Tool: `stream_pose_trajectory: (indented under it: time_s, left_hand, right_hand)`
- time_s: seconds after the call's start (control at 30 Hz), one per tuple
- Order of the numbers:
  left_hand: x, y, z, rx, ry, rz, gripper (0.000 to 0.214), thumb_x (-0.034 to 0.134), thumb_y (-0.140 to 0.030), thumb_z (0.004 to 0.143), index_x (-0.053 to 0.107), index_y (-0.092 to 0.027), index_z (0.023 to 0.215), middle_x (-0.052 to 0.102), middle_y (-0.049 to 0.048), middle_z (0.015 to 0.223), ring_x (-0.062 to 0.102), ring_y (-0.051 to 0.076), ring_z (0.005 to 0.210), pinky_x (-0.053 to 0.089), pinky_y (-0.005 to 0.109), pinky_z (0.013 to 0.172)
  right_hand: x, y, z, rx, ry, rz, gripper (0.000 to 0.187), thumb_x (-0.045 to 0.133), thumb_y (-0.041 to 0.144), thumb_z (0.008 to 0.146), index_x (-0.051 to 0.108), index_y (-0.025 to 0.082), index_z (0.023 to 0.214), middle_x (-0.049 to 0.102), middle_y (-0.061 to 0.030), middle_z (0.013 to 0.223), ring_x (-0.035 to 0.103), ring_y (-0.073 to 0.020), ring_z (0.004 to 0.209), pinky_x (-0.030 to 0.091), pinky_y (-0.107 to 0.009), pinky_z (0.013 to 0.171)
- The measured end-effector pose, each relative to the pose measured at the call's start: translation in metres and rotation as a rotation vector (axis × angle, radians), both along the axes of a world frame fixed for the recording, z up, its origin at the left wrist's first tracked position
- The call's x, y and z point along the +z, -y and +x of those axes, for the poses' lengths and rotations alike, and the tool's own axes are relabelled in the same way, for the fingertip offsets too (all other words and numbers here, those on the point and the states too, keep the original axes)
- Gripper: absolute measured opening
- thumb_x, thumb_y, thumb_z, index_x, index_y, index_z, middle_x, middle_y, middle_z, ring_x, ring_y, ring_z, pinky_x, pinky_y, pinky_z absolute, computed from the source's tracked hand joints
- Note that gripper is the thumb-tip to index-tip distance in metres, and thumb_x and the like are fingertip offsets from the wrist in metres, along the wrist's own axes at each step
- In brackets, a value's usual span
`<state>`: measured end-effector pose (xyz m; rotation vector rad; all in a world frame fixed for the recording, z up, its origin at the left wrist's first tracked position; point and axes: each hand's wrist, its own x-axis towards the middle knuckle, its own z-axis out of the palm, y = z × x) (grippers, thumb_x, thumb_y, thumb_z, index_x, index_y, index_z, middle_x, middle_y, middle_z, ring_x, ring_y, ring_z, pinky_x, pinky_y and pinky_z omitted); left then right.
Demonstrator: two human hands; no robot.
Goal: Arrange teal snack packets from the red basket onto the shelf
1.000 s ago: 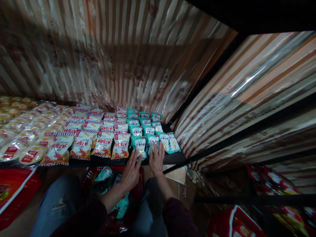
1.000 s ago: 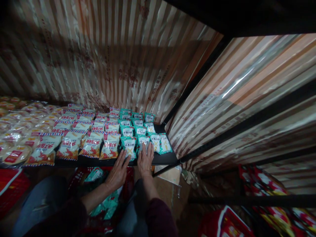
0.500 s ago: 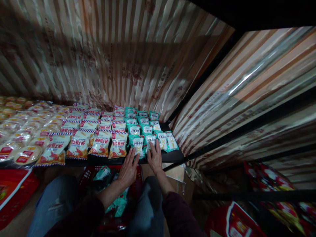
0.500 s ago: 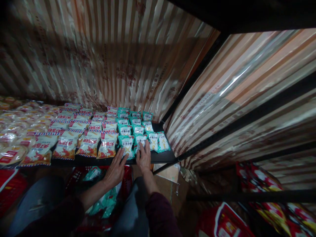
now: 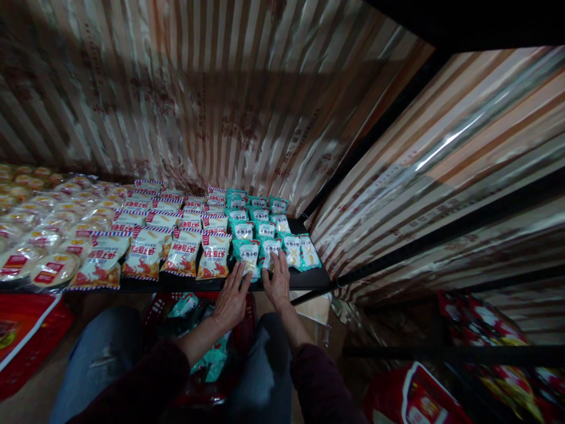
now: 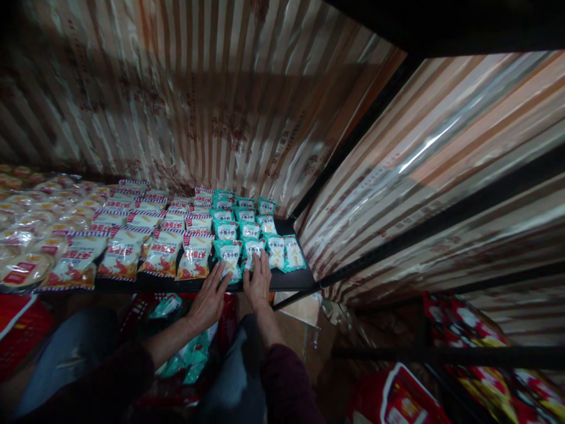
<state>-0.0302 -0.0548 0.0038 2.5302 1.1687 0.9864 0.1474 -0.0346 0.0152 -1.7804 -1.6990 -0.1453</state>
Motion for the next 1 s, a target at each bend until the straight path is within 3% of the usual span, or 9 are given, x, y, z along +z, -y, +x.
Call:
stream_pose_trajectory:
  time_s: [0.17, 0.27, 0.37, 0.47, 0.6, 0.7, 0.8, 0.9, 1.0]
  left_hand:
    - [0.001, 0.002, 0.0, -0.001, 0.002, -0.01, 0.076, 0.038, 0.003, 0.075, 0.022, -0.016, 0.147, 0.004, 0.0132, 0.157, -0.001, 0.03, 0.144, 0.03, 0.056, 0.11]
    - [0.003, 0.005, -0.005, -0.003, 0.013, -0.01, 0.071, 0.037, 0.001, 0.077, 0.025, -0.012, 0.145, 0.009, 0.0159, 0.156, 0.002, 0.03, 0.144, 0.031, 0.054, 0.11]
    - [-0.002, 0.015, -0.019, -0.086, 0.037, 0.013, 0.059, 0.036, -0.004, 0.082, 0.033, -0.007, 0.14, 0.023, 0.0187, 0.153, 0.012, 0.028, 0.143, 0.034, 0.05, 0.11]
    - [-0.019, 0.033, -0.044, -0.17, 0.022, -0.002, 0.055, 0.035, -0.009, 0.084, 0.036, -0.008, 0.139, 0.039, 0.0177, 0.145, 0.027, 0.025, 0.14, 0.038, 0.046, 0.109]
    - [-0.056, 0.06, -0.08, -0.209, -0.084, -0.118, 0.057, 0.039, -0.008, 0.079, 0.045, -0.014, 0.135, 0.051, 0.013, 0.137, 0.041, 0.022, 0.132, 0.041, 0.042, 0.108]
    - [-0.083, 0.068, -0.103, -0.104, -0.156, -0.19, 0.056, 0.04, -0.005, 0.075, 0.051, -0.015, 0.129, 0.049, 0.0108, 0.139, 0.039, 0.02, 0.134, 0.044, 0.039, 0.105]
    - [-0.098, 0.064, -0.119, 0.145, -0.173, -0.236, 0.051, 0.044, -0.005, 0.073, 0.057, -0.013, 0.122, 0.043, 0.0131, 0.143, 0.03, 0.026, 0.139, 0.039, 0.044, 0.108]
    - [-0.1, 0.057, -0.125, 0.295, -0.176, -0.388, 0.048, 0.047, -0.005, 0.073, 0.058, -0.012, 0.12, 0.044, 0.0145, 0.142, 0.037, 0.027, 0.135, 0.039, 0.042, 0.108]
    - [-0.095, 0.054, -0.123, 0.393, -0.169, -0.573, 0.047, 0.045, -0.005, 0.076, 0.057, -0.014, 0.121, 0.046, 0.0119, 0.141, 0.047, 0.023, 0.127, 0.043, 0.036, 0.104]
  right_hand:
    - [0.006, 0.008, -0.015, -0.014, -0.021, 0.049, 0.054, 0.036, 0.031, 0.093, 0.029, 0.015, 0.144, 0.025, -0.0164, 0.153, 0.02, -0.0283, 0.142, 0.03, -0.055, 0.107]
    - [0.009, 0.022, -0.037, 0.027, -0.056, 0.092, 0.053, 0.035, 0.029, 0.094, 0.027, 0.017, 0.145, 0.026, -0.0155, 0.152, 0.024, -0.0267, 0.141, 0.031, -0.054, 0.108]
    - [0.003, 0.046, -0.066, 0.125, -0.079, 0.145, 0.051, 0.033, 0.024, 0.094, 0.029, 0.017, 0.144, 0.032, -0.0154, 0.149, 0.028, -0.0249, 0.139, 0.033, -0.052, 0.108]
    - [-0.014, 0.077, -0.094, 0.248, -0.114, 0.092, 0.052, 0.028, 0.017, 0.092, 0.03, 0.02, 0.144, 0.035, -0.0132, 0.148, 0.033, -0.0229, 0.137, 0.038, -0.05, 0.106]
    - [-0.054, 0.105, -0.122, 0.406, -0.134, -0.068, 0.056, 0.036, 0.015, 0.086, 0.038, 0.021, 0.141, 0.041, -0.0106, 0.145, 0.035, -0.0228, 0.136, 0.038, -0.048, 0.107]
    - [-0.088, 0.108, -0.133, 0.352, -0.182, -0.21, 0.059, 0.042, 0.012, 0.079, 0.044, 0.016, 0.137, 0.043, -0.0138, 0.143, 0.038, -0.0247, 0.134, 0.04, -0.048, 0.106]
    - [-0.115, 0.099, -0.133, 0.174, -0.293, -0.264, 0.051, 0.046, 0.015, 0.075, 0.056, 0.013, 0.125, 0.052, -0.0168, 0.134, 0.046, -0.0279, 0.127, 0.043, -0.048, 0.101]
    - [-0.128, 0.089, -0.119, 0.007, -0.482, -0.239, 0.043, 0.045, 0.023, 0.077, 0.061, 0.013, 0.116, 0.062, -0.0162, 0.117, 0.056, -0.0272, 0.115, 0.046, -0.047, 0.096]
    - [-0.128, 0.085, -0.102, -0.07, -0.613, -0.229, 0.04, 0.04, 0.029, 0.081, 0.061, 0.013, 0.111, 0.069, -0.0136, 0.101, 0.065, -0.0243, 0.095, 0.053, -0.04, 0.081]
